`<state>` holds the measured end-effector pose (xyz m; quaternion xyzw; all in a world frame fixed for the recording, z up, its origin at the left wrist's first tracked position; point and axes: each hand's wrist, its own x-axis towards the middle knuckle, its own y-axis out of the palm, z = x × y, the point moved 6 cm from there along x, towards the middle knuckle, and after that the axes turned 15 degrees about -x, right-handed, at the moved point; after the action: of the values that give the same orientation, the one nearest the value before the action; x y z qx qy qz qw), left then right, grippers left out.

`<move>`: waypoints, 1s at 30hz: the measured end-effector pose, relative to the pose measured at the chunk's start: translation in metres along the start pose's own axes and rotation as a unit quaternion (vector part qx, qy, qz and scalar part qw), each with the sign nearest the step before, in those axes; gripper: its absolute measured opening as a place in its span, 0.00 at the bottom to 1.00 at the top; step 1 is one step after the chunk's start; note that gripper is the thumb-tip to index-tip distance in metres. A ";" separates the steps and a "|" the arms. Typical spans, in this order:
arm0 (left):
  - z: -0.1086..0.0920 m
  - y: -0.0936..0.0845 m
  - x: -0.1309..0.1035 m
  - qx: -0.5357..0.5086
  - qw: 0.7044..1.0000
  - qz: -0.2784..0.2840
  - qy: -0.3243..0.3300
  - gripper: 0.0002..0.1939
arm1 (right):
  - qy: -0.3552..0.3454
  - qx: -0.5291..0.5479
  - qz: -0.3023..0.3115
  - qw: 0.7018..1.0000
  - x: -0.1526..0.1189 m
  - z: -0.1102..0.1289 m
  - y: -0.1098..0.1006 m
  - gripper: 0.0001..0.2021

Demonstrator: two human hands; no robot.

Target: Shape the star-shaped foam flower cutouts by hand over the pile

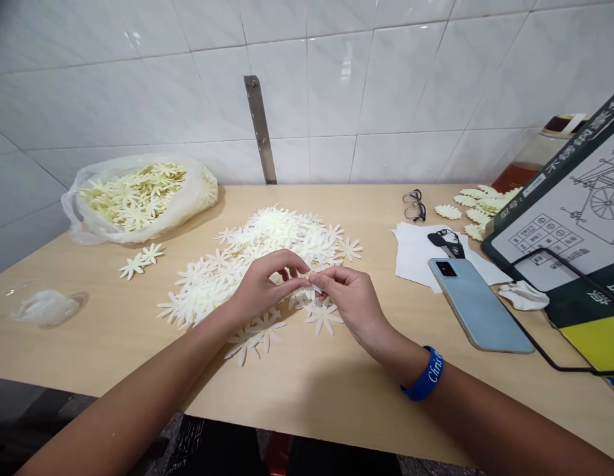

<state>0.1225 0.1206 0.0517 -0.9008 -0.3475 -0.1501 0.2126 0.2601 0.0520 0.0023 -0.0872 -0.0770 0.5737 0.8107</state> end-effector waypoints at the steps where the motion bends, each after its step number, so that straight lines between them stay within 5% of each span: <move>1: 0.001 0.001 0.000 -0.003 1.000 0.006 -0.008 0.07 | 0.002 -0.003 0.002 1.000 0.000 0.000 0.000 0.12; 12: 0.023 -0.007 0.000 -0.122 0.979 -0.065 -0.150 0.09 | -0.013 0.024 0.010 1.000 0.003 -0.003 0.001 0.14; 23: 0.015 0.010 -0.006 -0.154 0.977 0.011 -0.149 0.21 | -0.027 -0.027 -0.029 0.999 0.001 0.005 -0.002 0.13; 26: 0.015 0.006 -0.004 -0.117 0.982 -0.018 -0.147 0.12 | -0.032 -0.034 -0.032 0.998 0.001 0.005 -0.002 0.13; 30: 0.021 -0.006 -0.004 -0.107 0.974 -0.084 -0.178 0.14 | -0.021 -0.046 -0.033 0.998 0.003 0.002 -0.003 0.12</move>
<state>0.1187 0.1325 0.0335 -0.8982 -0.4363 -0.0409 0.0359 0.2629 0.0538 0.0052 -0.1092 -0.1232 0.5447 0.8223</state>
